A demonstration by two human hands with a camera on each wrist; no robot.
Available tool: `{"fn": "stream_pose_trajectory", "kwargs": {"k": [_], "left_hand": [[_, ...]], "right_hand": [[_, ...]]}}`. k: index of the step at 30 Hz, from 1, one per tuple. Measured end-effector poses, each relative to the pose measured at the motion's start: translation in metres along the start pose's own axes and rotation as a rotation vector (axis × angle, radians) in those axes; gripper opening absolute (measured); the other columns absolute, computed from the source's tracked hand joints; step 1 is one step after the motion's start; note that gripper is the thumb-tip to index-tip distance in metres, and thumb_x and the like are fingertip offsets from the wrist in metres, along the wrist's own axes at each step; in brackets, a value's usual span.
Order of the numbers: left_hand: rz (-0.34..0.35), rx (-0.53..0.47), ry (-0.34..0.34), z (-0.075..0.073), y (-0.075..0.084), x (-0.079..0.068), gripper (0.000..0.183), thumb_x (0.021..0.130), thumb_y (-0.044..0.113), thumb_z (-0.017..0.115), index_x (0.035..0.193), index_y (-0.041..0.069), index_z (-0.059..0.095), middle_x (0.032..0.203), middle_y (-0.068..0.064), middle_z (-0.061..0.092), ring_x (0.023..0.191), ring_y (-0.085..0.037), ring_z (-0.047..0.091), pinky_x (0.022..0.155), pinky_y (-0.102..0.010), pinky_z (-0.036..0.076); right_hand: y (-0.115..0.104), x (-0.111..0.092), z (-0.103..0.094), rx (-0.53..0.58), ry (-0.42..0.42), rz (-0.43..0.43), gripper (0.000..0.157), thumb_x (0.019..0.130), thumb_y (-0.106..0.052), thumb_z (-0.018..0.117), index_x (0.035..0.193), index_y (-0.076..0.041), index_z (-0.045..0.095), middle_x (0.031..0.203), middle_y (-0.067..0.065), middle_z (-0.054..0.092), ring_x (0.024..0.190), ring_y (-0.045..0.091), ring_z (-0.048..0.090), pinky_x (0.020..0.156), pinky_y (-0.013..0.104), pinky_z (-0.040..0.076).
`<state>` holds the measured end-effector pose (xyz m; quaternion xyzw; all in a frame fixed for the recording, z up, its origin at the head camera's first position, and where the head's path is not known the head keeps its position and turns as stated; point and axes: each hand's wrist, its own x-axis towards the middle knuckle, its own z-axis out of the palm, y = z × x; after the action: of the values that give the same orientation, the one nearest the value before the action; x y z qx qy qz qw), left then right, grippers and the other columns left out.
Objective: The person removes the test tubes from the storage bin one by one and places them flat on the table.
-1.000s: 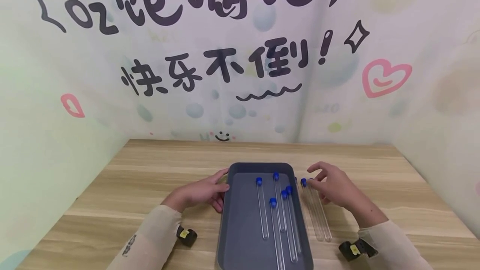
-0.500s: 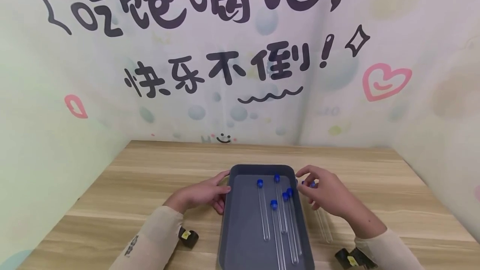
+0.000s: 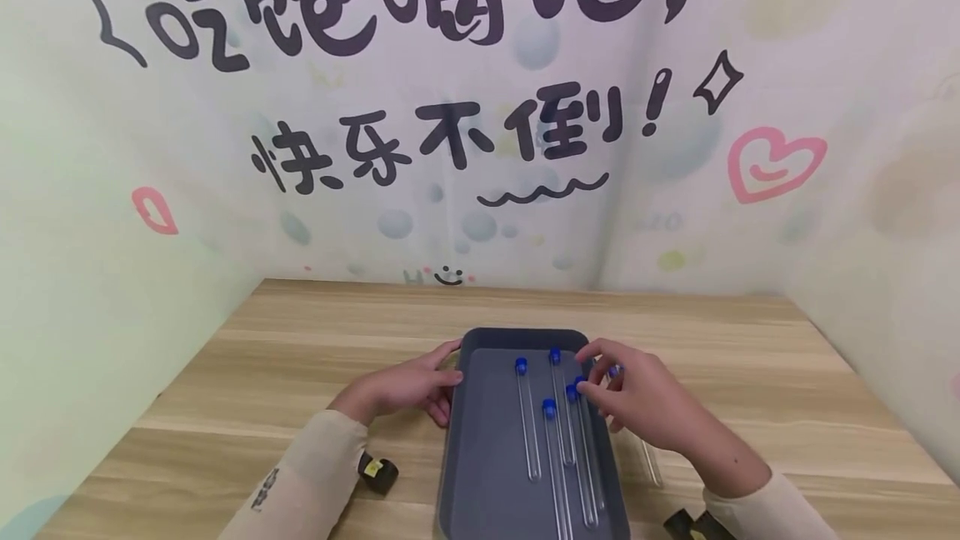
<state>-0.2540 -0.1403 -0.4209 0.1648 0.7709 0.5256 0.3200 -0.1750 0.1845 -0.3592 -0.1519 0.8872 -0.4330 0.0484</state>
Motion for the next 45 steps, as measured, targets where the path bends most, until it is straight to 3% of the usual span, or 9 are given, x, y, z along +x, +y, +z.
{"fn": "stream_pose_trajectory", "kwargs": {"k": [6, 20, 27, 45], "left_hand": [[-0.009, -0.002, 0.011, -0.001, -0.001, 0.0, 0.067, 0.107, 0.022, 0.044, 0.162, 0.025, 0.006, 0.096, -0.017, 0.063, 0.075, -0.023, 0.064, 0.072, -0.037, 0.061], [0.009, -0.019, 0.001, 0.001, -0.005, 0.0, 0.067, 0.107, 0.022, 0.044, 0.162, 0.024, 0.005, 0.096, -0.016, 0.062, 0.074, -0.022, 0.064, 0.071, -0.036, 0.061], [-0.004, -0.014, -0.011, 0.002, -0.003, 0.001, 0.069, 0.107, 0.023, 0.044, 0.162, 0.023, 0.002, 0.093, -0.015, 0.062, 0.074, -0.021, 0.064, 0.072, -0.035, 0.061], [-0.007, -0.039, 0.002, 0.0, -0.004, 0.0, 0.066, 0.107, 0.023, 0.045, 0.162, 0.024, 0.008, 0.092, -0.016, 0.064, 0.073, -0.022, 0.065, 0.072, -0.035, 0.061]], "right_hand": [[-0.005, 0.001, 0.004, -0.005, -0.019, -0.032, 0.029, 0.094, -0.011, 0.067, 0.122, -0.005, 0.06, 0.091, 0.009, 0.063, 0.062, 0.023, 0.064, 0.05, 0.032, 0.058], [-0.033, 0.021, 0.018, 0.02, -0.073, -0.018, 0.03, 0.095, -0.013, 0.068, 0.123, -0.007, 0.06, 0.092, 0.009, 0.063, 0.061, 0.022, 0.064, 0.054, 0.04, 0.059], [-0.036, 0.033, 0.026, -0.01, -0.059, -0.032, 0.03, 0.095, -0.015, 0.068, 0.123, -0.009, 0.061, 0.09, 0.008, 0.063, 0.055, 0.02, 0.062, 0.054, 0.043, 0.058], [-0.037, 0.064, 0.049, 0.052, -0.086, 0.02, 0.028, 0.096, -0.012, 0.066, 0.123, -0.007, 0.061, 0.093, 0.012, 0.065, 0.059, 0.019, 0.065, 0.055, 0.04, 0.06]]}}
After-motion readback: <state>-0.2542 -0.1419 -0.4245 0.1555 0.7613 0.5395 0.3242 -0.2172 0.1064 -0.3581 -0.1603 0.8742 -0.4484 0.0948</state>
